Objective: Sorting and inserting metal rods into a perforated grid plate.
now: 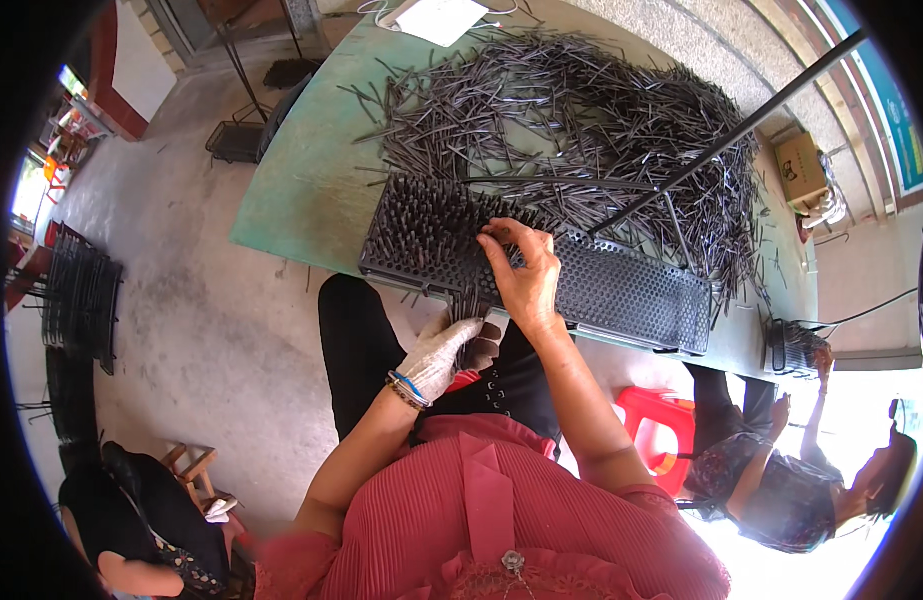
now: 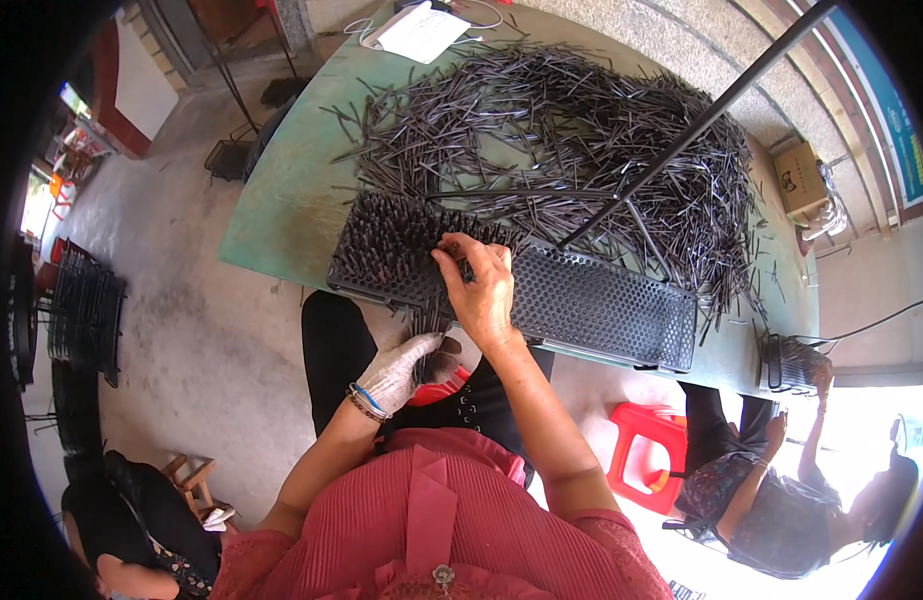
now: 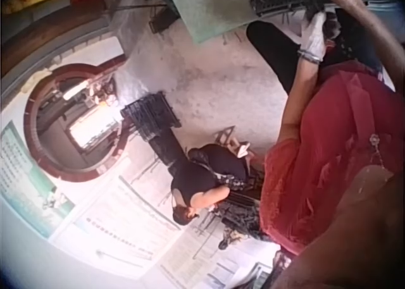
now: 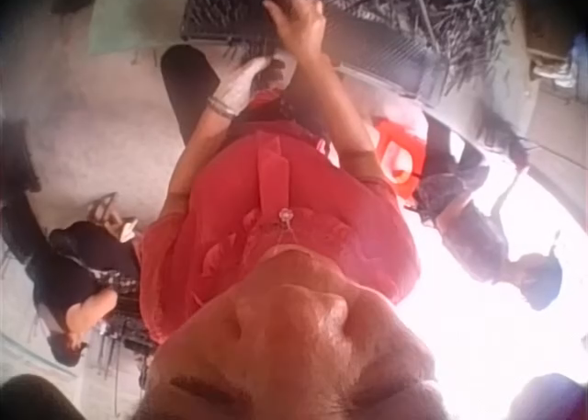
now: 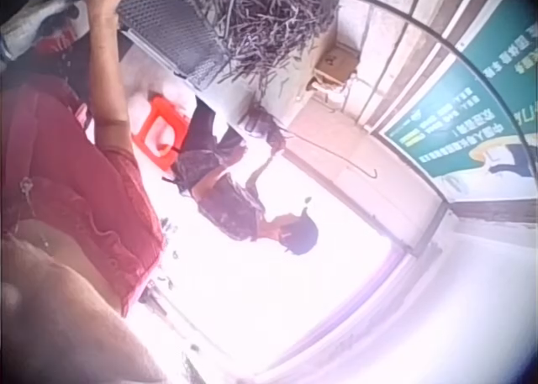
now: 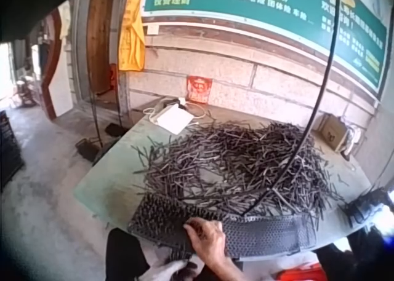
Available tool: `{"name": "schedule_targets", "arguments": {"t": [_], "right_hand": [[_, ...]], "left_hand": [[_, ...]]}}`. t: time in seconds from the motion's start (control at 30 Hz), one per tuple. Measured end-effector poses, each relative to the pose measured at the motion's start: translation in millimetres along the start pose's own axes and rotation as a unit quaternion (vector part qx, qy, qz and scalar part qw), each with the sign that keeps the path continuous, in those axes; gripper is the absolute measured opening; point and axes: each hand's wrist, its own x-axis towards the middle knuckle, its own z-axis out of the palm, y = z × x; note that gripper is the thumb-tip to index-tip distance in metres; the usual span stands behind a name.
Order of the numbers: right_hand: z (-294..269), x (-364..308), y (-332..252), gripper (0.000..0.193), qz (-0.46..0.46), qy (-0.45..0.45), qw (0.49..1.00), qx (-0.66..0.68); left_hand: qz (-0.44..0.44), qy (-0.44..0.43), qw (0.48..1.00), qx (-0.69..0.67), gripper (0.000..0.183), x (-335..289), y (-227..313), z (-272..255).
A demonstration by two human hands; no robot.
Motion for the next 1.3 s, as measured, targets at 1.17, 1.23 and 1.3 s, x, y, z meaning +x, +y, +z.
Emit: {"name": "schedule_targets", "arguments": {"t": [1.17, 1.23, 1.3], "right_hand": [[2.4, -3.7, 14.8, 0.052, -0.076, 0.021, 0.996, -0.037], [3.5, -4.2, 14.9, 0.052, -0.085, 0.018, 0.995, -0.044], [3.6, -2.4, 14.7, 0.05, -0.068, 0.016, 0.997, -0.027]], "left_hand": [[-0.009, -0.006, 1.0, 0.008, 0.023, -4.7, 8.7, 4.4], [-0.002, -0.019, 1.0, -0.001, 0.023, -3.4, 4.9, -1.4], [0.001, -0.018, 1.0, 0.025, 0.023, -2.2, 5.1, -4.3]]}}
